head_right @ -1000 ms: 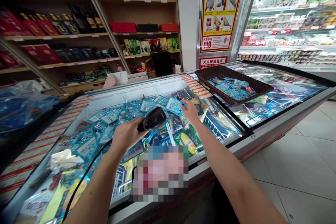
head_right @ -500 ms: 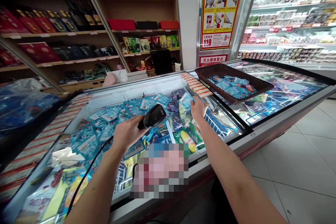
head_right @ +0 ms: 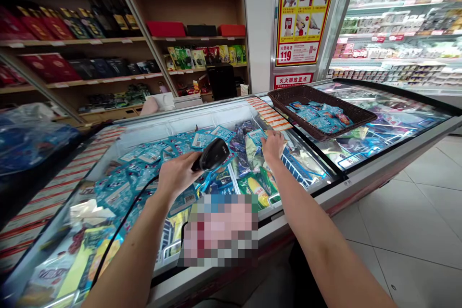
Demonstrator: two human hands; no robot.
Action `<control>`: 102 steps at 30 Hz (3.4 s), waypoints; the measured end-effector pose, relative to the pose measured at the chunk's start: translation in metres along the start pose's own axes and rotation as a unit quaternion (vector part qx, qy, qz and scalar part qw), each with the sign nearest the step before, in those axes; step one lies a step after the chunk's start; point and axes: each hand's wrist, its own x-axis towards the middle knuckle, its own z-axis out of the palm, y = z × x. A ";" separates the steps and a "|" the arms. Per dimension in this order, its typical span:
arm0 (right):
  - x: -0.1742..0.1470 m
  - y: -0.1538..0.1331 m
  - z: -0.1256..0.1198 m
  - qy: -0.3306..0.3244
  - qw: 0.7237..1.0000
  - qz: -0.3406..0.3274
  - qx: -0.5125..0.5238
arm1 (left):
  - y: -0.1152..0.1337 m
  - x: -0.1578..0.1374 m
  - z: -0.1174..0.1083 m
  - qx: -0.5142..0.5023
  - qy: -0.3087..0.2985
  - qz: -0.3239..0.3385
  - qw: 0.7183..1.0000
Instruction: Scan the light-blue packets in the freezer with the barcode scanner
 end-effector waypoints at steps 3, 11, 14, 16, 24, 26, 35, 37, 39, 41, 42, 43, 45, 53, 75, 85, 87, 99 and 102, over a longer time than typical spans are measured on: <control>-0.003 -0.007 -0.003 0.026 0.999 -0.044 -0.003 | -0.004 0.002 0.004 0.006 0.018 0.024 1.000; -0.023 -0.041 0.000 -0.098 0.969 -0.218 0.070 | -0.009 0.001 0.009 0.007 0.035 0.029 0.999; -0.033 -0.052 0.003 -0.130 0.963 -0.225 0.065 | -0.010 0.001 0.009 0.008 0.039 0.015 0.999; -0.037 -0.057 0.004 -0.139 0.965 -0.219 0.049 | -0.010 0.001 0.008 0.009 0.043 0.006 0.999; -0.037 -0.062 0.010 -0.178 0.962 -0.200 0.044 | -0.013 0.003 0.007 -0.004 0.063 -0.002 0.998; -0.036 -0.062 0.011 -0.187 0.962 -0.191 0.049 | -0.014 0.006 0.005 -0.009 0.063 -0.014 0.998; -0.036 -0.061 0.016 -0.188 0.953 -0.220 0.092 | -0.015 0.009 0.004 -0.024 0.056 -0.014 0.998; -0.033 -0.057 0.018 -0.190 0.953 -0.201 0.124 | -0.017 0.005 0.006 -0.023 0.047 -0.001 0.999; -0.030 -0.053 0.019 -0.190 0.952 -0.170 0.170 | -0.020 0.001 0.006 -0.019 0.044 0.003 0.999; -0.028 -0.050 0.017 -0.183 0.948 -0.138 0.219 | -0.022 -0.002 0.004 -0.011 0.045 -0.001 0.999; -0.027 -0.048 0.016 -0.177 0.946 -0.127 0.241 | -0.023 -0.003 0.004 -0.007 0.045 -0.004 0.999; -0.027 -0.047 0.014 -0.171 0.943 -0.120 0.257 | -0.024 -0.004 0.003 -0.005 0.044 -0.006 0.999; -0.026 -0.045 0.011 -0.162 0.939 -0.123 0.276 | -0.024 -0.004 0.002 -0.001 0.038 -0.003 0.999; -0.021 -0.041 0.007 -0.147 0.944 -0.135 0.264 | -0.019 -0.004 0.000 0.003 -0.001 0.031 1.000; -0.021 -0.041 0.011 -0.179 0.944 -0.135 0.242 | -0.016 -0.003 0.000 0.015 -0.037 0.040 0.998; -0.022 -0.042 0.009 -0.168 0.940 -0.157 0.252 | -0.014 -0.004 0.001 0.018 -0.047 0.033 0.998; -0.023 -0.042 0.008 -0.167 0.943 -0.155 0.243 | -0.014 -0.004 0.002 0.017 -0.048 0.032 0.998; -0.022 -0.038 0.015 -0.073 0.991 -0.070 0.088 | -0.018 -0.006 0.000 0.023 -0.034 0.031 0.999; -0.020 -0.033 0.012 -0.057 0.996 -0.052 0.035 | -0.020 -0.007 0.000 0.035 -0.027 0.028 0.999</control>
